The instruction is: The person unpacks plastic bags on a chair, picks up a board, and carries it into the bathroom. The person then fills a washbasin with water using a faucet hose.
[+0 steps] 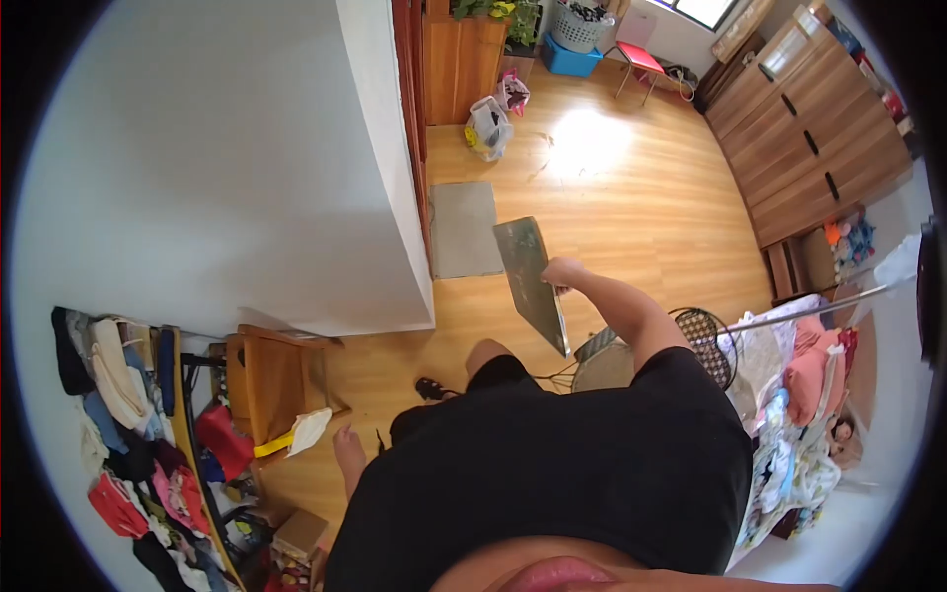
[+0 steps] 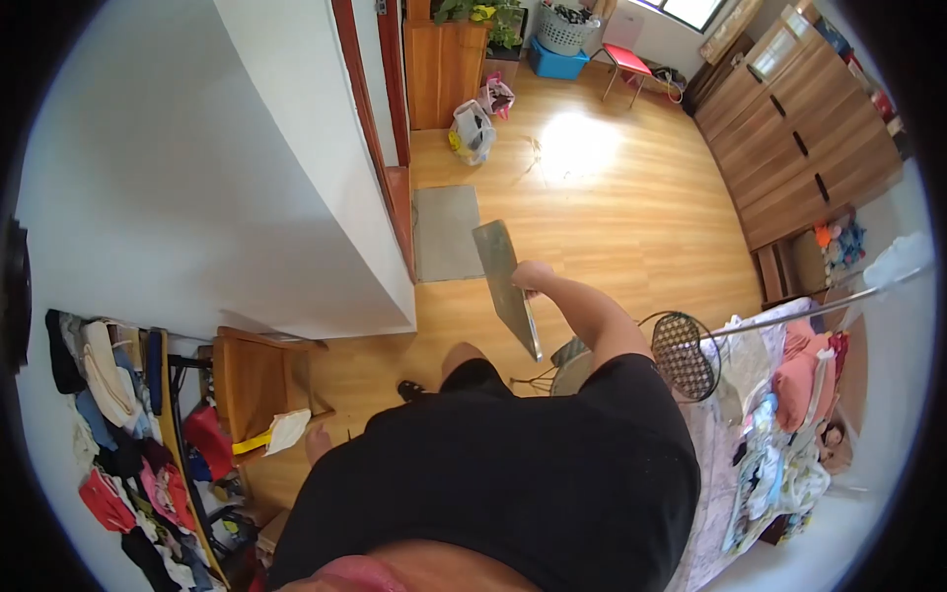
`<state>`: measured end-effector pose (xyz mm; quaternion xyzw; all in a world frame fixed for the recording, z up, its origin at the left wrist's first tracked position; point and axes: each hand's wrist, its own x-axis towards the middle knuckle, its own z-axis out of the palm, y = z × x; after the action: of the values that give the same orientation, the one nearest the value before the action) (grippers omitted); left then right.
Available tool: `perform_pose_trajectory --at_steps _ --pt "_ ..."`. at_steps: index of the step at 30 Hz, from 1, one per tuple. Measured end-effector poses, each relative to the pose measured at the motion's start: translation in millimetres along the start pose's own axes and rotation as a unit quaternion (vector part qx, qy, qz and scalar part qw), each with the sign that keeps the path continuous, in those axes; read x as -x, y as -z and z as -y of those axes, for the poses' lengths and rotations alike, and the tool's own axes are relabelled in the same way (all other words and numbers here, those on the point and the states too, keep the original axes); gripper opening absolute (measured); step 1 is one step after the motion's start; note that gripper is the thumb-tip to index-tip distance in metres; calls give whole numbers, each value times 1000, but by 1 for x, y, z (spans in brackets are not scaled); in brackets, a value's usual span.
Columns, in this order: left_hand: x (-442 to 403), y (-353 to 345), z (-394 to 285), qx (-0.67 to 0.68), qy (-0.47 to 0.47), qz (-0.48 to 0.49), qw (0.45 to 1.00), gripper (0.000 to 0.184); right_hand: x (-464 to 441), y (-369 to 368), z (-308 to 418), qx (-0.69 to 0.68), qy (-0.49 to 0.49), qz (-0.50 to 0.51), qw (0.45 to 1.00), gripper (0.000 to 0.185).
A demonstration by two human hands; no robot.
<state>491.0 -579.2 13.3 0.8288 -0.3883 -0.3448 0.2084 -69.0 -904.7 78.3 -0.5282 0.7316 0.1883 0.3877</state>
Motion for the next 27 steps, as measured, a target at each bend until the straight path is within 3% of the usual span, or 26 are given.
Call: perform_pose_trajectory --at_steps 5,8,10,13,16,20,22,23,27 --pt "-9 -40 66 23 64 -91 994 31 -49 79 17 219 66 -1 973 30" --pt "32 -47 14 7 134 -106 985 35 -75 125 43 315 110 31 942 30" --pt "53 -78 28 45 140 -143 979 38 -101 142 55 365 162 52 915 30" --pt "98 -141 -11 93 251 -267 926 40 -170 156 74 431 245 91 864 33" --pt "137 -228 -47 210 281 -351 868 37 -206 149 108 555 284 136 770 33" --pt "186 -305 -162 166 351 -301 871 37 -230 114 135 663 436 64 605 27" --pt "207 -326 -219 156 382 -286 865 37 -255 85 149 690 455 50 561 26" --pt "225 -367 -200 183 411 -260 854 39 -264 71 157 701 467 44 537 27" --pt "268 -441 -244 220 483 -290 796 37 -239 44 194 772 460 41 438 27"
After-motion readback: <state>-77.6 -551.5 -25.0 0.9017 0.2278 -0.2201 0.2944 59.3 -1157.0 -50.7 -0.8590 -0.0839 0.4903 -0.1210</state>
